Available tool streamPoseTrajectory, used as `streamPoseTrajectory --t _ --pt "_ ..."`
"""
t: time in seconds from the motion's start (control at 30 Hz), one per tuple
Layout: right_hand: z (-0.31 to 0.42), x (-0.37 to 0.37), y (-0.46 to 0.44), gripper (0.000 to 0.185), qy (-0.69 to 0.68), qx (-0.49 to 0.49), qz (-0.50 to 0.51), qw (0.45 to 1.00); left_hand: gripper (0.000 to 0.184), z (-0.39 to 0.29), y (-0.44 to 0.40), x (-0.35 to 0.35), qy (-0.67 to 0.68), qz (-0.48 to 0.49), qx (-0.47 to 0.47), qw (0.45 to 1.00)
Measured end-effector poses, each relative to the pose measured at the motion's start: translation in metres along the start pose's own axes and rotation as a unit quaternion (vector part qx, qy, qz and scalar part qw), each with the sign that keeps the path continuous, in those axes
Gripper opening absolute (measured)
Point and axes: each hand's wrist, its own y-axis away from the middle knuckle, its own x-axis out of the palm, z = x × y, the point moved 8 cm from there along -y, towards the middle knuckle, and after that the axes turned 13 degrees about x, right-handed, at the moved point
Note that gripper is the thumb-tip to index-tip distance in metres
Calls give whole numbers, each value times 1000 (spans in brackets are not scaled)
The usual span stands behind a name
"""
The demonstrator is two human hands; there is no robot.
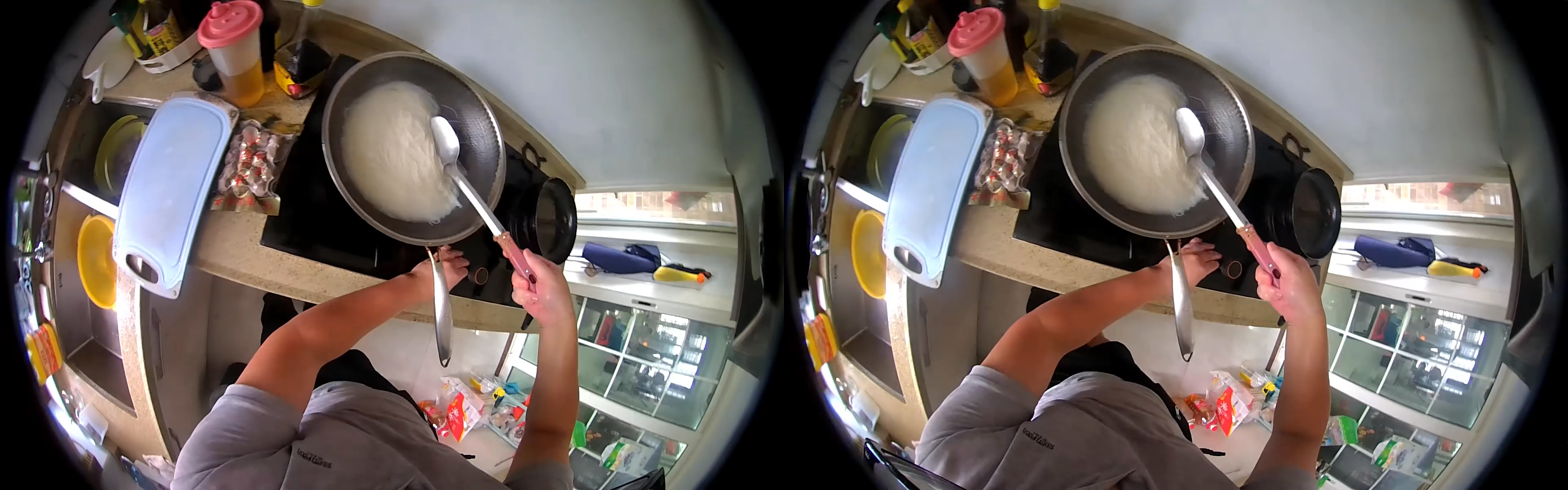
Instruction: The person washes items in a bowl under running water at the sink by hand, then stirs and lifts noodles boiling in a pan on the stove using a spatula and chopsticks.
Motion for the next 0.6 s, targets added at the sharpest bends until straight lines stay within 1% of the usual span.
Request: streamPoseTrajectory --t 0.03,0.07,0.1,0.13,0.17,0.2,0.23,0.27,0.3,0.33,0.37,0.4,0.43,0.47,0.5,0.53,0.57,0.6 --pt "-6 5 -5 33 -5 32 45 998 41 1 2 8 -10 21 -4 1000" --pt "-12 12 -10 35 -7 65 93 994 46 -5 9 -5 -17 -16 4 1000" --pt "-15 16 -14 38 -8 77 147 986 47 -10 16 -11 -37 -6 -15 999" --pt "-17 15 -18 39 -19 90 152 984 48 -17 25 -23 -56 6 -32 998" --pt "-15 17 -18 39 6 69 141 988 49 -21 37 -26 -27 -26 -59 998" --pt "-11 20 -17 39 30 48 125 991 43 -26 53 -35 -21 -102 -69 992" --pt "-4 16 -17 37 83 6 61 995 40 -33 72 -49 -20 -143 -84 986" --pt "-5 17 -19 37 85 6 63 994 38 -40 91 -68 -16 -185 -93 978" --pt "4 5 -20 36 140 -62 -22 988 32 -46 112 -85 -13 -210 -108 972" --pt "14 -1 -16 34 194 -128 -102 967 26 -50 137 -100 -12 -236 -128 963" --pt "17 5 -12 32 215 -150 -90 961 30 -51 163 -111 -23 -242 -150 958" --pt "19 15 -5 32 238 -152 -83 956 30 -51 179 -121 -39 -245 -175 953" --pt "18 25 -2 33 257 -128 -85 954 31 -54 205 -138 -63 -263 -201 942" --pt "15 36 -3 33 305 -132 -58 941 32 -65 241 -159 -101 -281 -243 923" --pt "10 37 -2 35 308 -82 -83 944 32 -70 264 -173 -115 -313 -268 904" --pt "7 33 -7 35 305 -96 -96 943 25 -78 287 -198 -108 -335 -293 889" --pt "10 24 -21 30 312 -151 -106 932 25 -92 316 -221 -132 -357 -351 856" --pt "15 9 -20 30 342 -185 -51 920 24 -107 338 -248 -184 -387 -372 824"
